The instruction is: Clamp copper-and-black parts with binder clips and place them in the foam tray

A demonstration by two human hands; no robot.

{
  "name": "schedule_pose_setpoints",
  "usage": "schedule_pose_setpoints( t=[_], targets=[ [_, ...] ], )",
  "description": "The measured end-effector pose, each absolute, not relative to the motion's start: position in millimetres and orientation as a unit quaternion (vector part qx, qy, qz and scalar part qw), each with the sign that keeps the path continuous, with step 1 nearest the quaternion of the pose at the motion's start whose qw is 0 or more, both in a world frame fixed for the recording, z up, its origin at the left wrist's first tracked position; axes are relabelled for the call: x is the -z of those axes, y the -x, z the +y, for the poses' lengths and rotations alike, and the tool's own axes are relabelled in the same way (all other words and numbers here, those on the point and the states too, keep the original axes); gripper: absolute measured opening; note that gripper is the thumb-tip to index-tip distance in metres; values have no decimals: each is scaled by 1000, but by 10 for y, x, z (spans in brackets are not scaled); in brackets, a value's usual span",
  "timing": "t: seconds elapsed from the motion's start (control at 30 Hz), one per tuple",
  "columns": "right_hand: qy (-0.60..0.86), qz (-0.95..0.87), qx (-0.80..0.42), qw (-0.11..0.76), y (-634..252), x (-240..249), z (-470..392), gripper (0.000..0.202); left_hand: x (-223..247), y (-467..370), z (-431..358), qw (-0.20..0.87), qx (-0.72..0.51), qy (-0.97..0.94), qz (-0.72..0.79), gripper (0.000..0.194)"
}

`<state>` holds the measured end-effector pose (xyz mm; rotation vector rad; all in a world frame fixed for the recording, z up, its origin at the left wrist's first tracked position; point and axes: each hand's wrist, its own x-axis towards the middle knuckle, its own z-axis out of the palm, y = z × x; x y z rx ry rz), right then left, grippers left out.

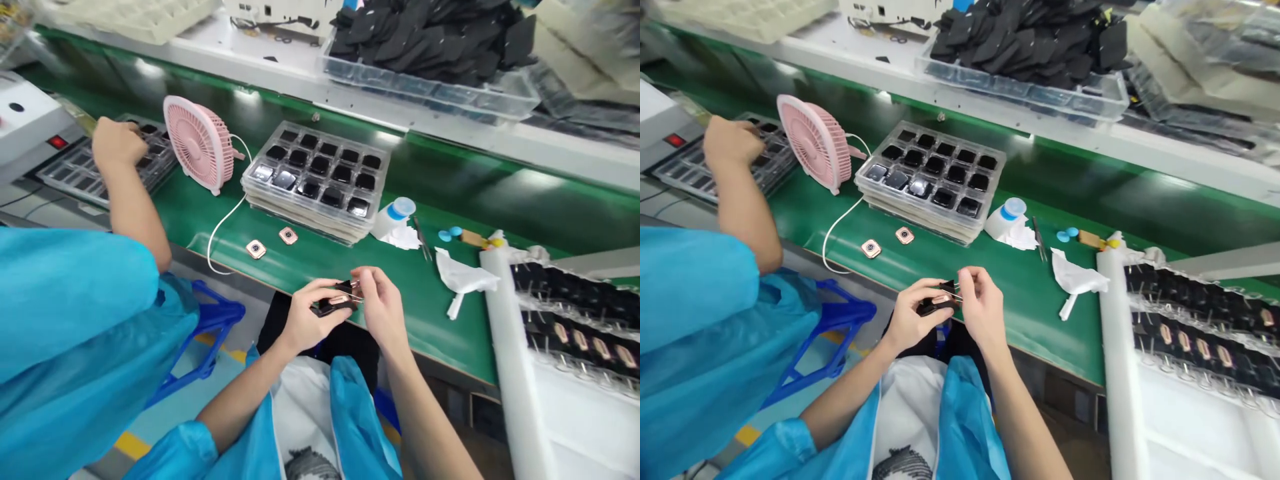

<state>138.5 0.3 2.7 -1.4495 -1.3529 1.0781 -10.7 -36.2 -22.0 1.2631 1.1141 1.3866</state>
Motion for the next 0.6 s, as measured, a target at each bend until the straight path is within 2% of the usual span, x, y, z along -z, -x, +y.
schedule_pose_setpoints(
  t=[0.1, 0.2, 0.43, 0.6],
  targets=[
    [611, -516, -415, 434, -1297, -49, 35, 59, 155, 47, -376, 388, -570, -555, 465, 19],
    [614, -508, -398, 454, -1259, -58, 55, 60, 111, 29, -375, 382, -566, -561, 467, 18],
    [648, -515, -304, 471, -1388, -101, 322, 61, 69, 140, -293, 452, -539, -522, 482, 13],
    [665, -538, -335, 395, -1489, -116, 518, 61, 191, 209, -215, 515, -515, -492, 477, 11]
  ],
)
